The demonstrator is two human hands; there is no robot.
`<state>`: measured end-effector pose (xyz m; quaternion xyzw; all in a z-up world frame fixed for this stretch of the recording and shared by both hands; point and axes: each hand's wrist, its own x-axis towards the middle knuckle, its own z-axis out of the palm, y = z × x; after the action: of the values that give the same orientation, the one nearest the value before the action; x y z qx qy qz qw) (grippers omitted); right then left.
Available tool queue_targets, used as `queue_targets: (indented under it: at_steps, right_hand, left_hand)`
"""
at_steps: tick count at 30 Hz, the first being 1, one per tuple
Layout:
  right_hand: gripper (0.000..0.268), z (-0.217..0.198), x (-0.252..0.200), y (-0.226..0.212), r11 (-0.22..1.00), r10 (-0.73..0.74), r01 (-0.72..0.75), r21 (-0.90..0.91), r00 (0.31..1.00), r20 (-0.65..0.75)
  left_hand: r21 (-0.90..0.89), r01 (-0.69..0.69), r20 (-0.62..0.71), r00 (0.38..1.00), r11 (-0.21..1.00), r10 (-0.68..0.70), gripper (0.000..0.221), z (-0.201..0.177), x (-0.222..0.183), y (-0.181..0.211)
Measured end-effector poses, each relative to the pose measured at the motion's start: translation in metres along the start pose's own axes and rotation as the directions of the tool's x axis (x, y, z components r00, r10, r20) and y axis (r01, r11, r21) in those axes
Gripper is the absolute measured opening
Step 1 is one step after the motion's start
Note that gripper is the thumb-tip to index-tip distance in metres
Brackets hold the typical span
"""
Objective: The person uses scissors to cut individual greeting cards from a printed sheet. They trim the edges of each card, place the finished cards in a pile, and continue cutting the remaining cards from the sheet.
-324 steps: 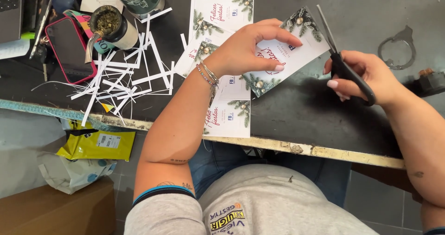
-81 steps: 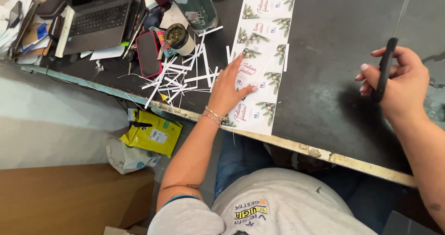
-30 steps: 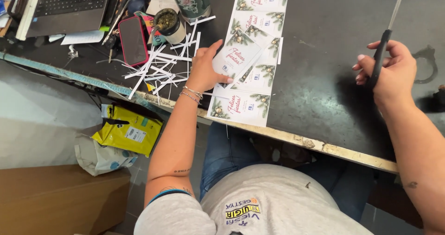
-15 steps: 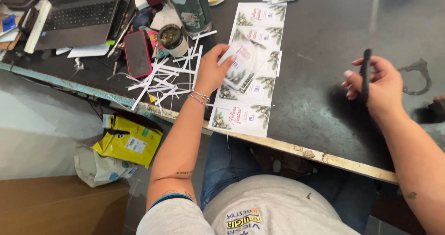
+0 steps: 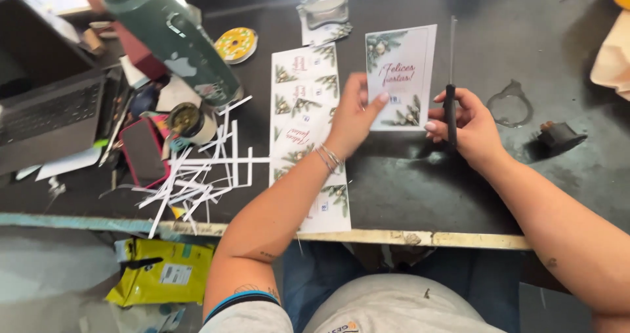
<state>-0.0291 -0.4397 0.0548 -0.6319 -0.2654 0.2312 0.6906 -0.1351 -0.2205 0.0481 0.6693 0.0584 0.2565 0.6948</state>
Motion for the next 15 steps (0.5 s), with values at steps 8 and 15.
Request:
queue_targets:
  at_steps: [8,15]
  right_hand:
    - [0.041,0.001,-0.002,-0.023,0.99,0.029,-0.041,-0.138,0.996,-0.09]
    - [0.038,-0.002,-0.01,-0.039,0.989,0.021,-0.027,-0.145,0.999,-0.046]
  left_hand:
    - [0.069,0.262,0.22,0.937,0.963,-0.271,0.045,0.014,-0.035,0.016]
    - [0.18,0.544,0.328,0.752,0.819,-0.571,0.047,0.025,-0.042,0.076]
